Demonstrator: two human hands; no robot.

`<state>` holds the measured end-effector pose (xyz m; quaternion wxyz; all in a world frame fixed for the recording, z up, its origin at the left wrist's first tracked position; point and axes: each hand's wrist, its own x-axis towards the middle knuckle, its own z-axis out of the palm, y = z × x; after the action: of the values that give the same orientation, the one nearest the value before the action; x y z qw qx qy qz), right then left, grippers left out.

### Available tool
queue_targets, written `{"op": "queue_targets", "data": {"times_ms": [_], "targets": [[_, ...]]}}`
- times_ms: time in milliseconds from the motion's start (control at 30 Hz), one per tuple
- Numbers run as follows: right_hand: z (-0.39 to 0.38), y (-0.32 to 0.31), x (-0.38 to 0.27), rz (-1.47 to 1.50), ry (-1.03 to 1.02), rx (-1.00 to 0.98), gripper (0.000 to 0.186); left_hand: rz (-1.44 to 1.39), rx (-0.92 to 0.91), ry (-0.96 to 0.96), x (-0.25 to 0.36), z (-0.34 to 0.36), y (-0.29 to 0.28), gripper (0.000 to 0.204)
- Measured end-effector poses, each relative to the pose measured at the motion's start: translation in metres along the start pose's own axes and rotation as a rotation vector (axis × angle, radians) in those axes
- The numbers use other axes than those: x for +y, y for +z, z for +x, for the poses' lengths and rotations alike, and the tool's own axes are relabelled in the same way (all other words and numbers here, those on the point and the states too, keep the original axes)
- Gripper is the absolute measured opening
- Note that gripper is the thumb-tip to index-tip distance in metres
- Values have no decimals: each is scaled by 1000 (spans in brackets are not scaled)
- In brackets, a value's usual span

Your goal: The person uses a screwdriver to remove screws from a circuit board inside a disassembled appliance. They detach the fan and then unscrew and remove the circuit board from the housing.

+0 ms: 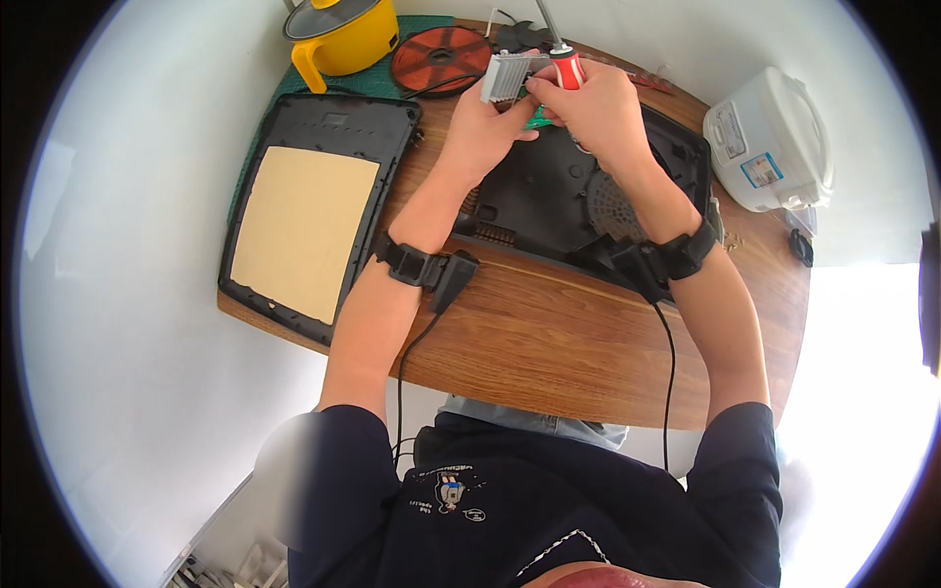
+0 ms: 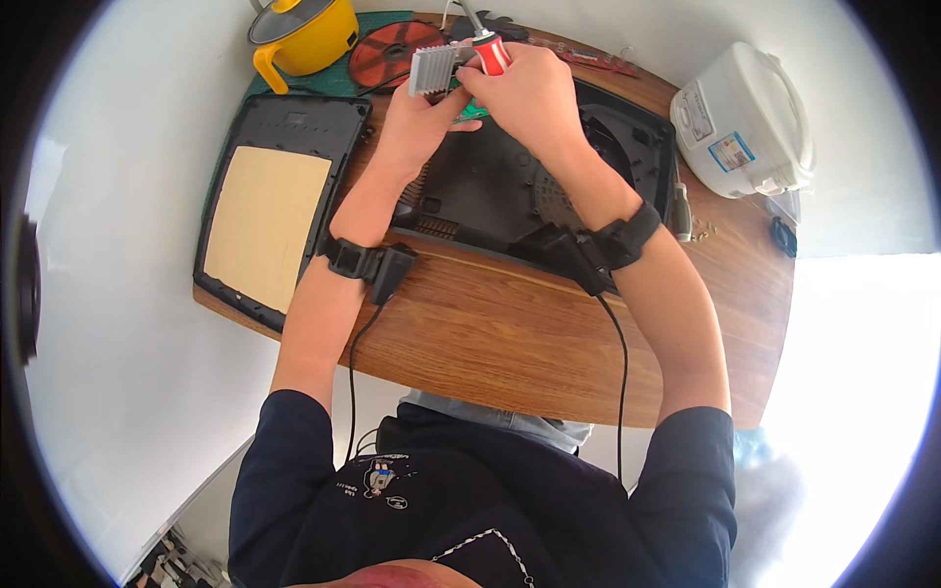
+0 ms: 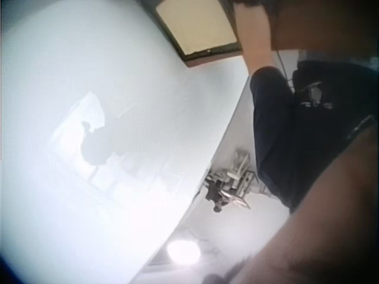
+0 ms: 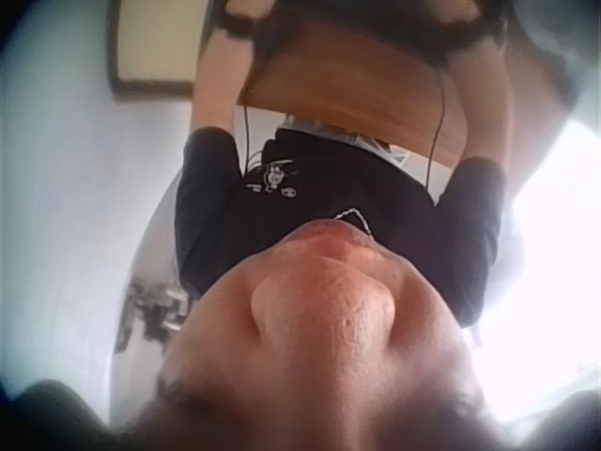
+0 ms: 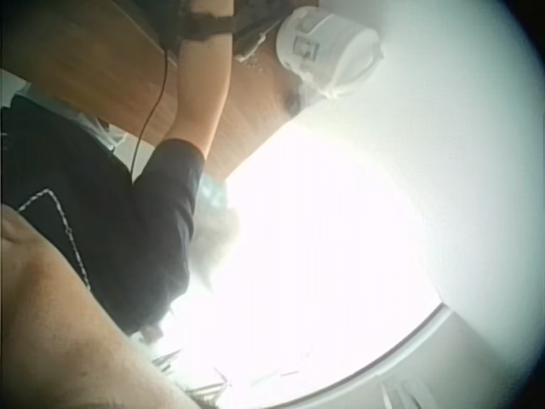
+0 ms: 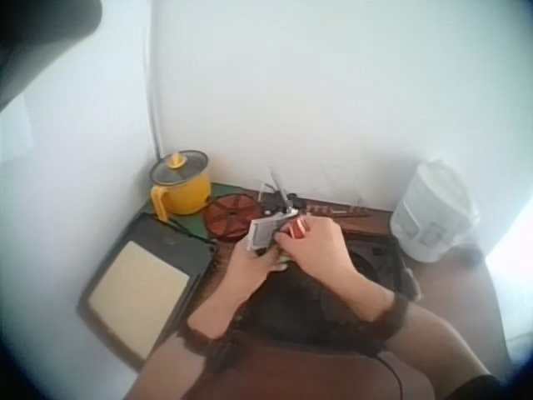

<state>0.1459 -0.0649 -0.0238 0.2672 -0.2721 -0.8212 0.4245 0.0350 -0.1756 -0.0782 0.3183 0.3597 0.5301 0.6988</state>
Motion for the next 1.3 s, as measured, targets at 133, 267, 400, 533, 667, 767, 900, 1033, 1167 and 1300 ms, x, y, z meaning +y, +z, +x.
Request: {"op": "queue_targets", "data": {"times_ms": [133,267,400,533,667,767,900,1033,1167,1300], "targets": [[-5,1,-10,-173,6,21,24,1,6,-3,-2,0,-2,30],[-8,3,-4,-309,-251,184,25,-4,10,-8,2,-1,-1,30],[-15,1,-8,-197,-123,126,27,-46,18,-11,2,0,-1,33],[-28,-15,-1,-33,15,49,26,-50,1,15,0,-1,0,43],[-52,-66,2,-115,28,77,18,-39,9,47,-9,1,-4,49],[-73,-125,19,-278,-52,241,17,-65,-22,32,-6,0,-3,50],[-101,-199,74,-427,131,406,28,-38,-44,11,-2,0,-2,53],[-150,-234,131,-562,275,463,32,25,-14,-34,-2,1,2,52],[-189,-226,143,-660,430,404,29,24,-9,-36,-3,1,-2,51],[-198,-229,156,-747,506,335,28,17,-6,-22,-4,0,-1,50]]}}
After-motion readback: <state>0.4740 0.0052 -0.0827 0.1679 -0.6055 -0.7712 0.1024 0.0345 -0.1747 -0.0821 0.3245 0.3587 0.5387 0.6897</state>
